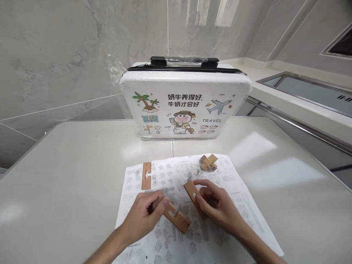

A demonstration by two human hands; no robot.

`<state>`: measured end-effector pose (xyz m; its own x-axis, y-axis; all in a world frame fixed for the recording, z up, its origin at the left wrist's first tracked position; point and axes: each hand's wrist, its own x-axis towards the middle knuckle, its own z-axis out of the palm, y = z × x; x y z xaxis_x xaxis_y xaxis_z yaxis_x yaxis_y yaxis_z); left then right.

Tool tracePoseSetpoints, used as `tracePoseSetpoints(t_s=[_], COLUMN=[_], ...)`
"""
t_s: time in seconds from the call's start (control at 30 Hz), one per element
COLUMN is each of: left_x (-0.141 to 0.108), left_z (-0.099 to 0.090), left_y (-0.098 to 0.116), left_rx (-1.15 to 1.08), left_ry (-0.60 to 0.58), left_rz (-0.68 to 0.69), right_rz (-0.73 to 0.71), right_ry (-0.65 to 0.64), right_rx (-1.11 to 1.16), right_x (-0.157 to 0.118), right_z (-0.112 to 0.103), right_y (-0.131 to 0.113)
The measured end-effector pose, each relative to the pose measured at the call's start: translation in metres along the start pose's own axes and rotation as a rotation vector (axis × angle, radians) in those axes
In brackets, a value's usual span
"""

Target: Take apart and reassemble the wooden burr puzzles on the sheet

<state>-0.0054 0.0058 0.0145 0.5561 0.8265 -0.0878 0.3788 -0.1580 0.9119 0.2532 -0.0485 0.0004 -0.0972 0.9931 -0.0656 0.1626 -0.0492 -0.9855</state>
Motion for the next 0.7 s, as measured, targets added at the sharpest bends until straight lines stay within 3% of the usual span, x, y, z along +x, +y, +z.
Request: tracePoseSetpoints(t_s=[0.23,0.7], left_x=[0.001,-0.002], left_z=[0.006,0.015], left_y=[-0.003,0.002], left_rx=[0.139,0.301], left_ry=[0.098,0.192], left_rz=[-0.050,0.066], right_rz=[-0.258,-0.486], right_ry=[0.071,0.035], right_rx=[-0.436,-0.729], right_x=[-0.001,-0.002], right_z=[0.011,0.014], right_y=[0.008,0.008])
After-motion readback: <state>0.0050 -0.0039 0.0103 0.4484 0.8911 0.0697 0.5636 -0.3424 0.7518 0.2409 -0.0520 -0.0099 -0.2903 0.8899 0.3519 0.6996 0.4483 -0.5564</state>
